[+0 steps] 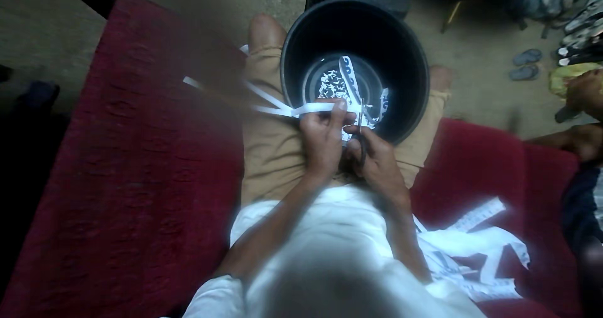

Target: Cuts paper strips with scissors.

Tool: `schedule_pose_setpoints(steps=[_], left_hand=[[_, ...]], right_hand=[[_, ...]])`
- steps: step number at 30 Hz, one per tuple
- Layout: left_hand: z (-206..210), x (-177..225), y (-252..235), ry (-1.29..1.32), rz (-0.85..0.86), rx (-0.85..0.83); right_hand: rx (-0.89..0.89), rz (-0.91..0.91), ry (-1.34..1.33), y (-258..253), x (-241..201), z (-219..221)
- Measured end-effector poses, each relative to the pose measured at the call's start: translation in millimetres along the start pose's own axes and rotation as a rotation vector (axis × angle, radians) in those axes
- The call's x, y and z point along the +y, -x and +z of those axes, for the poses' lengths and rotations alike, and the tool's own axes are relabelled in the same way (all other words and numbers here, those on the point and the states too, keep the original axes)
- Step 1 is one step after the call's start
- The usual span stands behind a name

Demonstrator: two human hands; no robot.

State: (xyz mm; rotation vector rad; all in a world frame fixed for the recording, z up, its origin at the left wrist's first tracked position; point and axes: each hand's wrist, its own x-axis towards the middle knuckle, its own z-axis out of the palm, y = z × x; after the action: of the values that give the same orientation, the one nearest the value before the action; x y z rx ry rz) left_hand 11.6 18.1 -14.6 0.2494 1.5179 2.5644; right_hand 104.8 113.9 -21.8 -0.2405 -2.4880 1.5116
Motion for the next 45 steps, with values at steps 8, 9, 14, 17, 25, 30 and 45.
schedule_pose_setpoints(steps=[8,9,14,17,25,30,45], left_hand=[[-6.4,8.5,9.0,-0.068,-0.011,-0.066],[-5.3,5.8,5.8,-0.041,-0.008,-0.046],[-2.7,2.3,0.4,-0.011,-0.003,-0.009],[-5.1,10.3,9.1,-0.097,-0.018,-0.072],[-3.8,10.9,9.6,-0.078,-0.038,-0.071],[-3.3,10.3,9.6,-0.085,-0.034,-0.072],[-4.0,10.2,10.3,-0.098,-0.049,-0.07]], right_hand=[[-0.057,0.083,-0.059,2.9,-7.7,-2.7],[-0.062,0.079,-0.061,2.8,-7.6,-2.7],[-0.061,0.057,-0.043,0.3,-6.5,-1.4],[-0.061,0.052,-0.032,-0.5,-7.1,-1.9],[-0.045,0.016,-0.016,-1.9,-4.9,-1.0],[-0.04,0.01,0.018,-2.3,-5.3,-1.4],[-0.006,0.015,-0.024,-1.2,-2.9,1.1]])
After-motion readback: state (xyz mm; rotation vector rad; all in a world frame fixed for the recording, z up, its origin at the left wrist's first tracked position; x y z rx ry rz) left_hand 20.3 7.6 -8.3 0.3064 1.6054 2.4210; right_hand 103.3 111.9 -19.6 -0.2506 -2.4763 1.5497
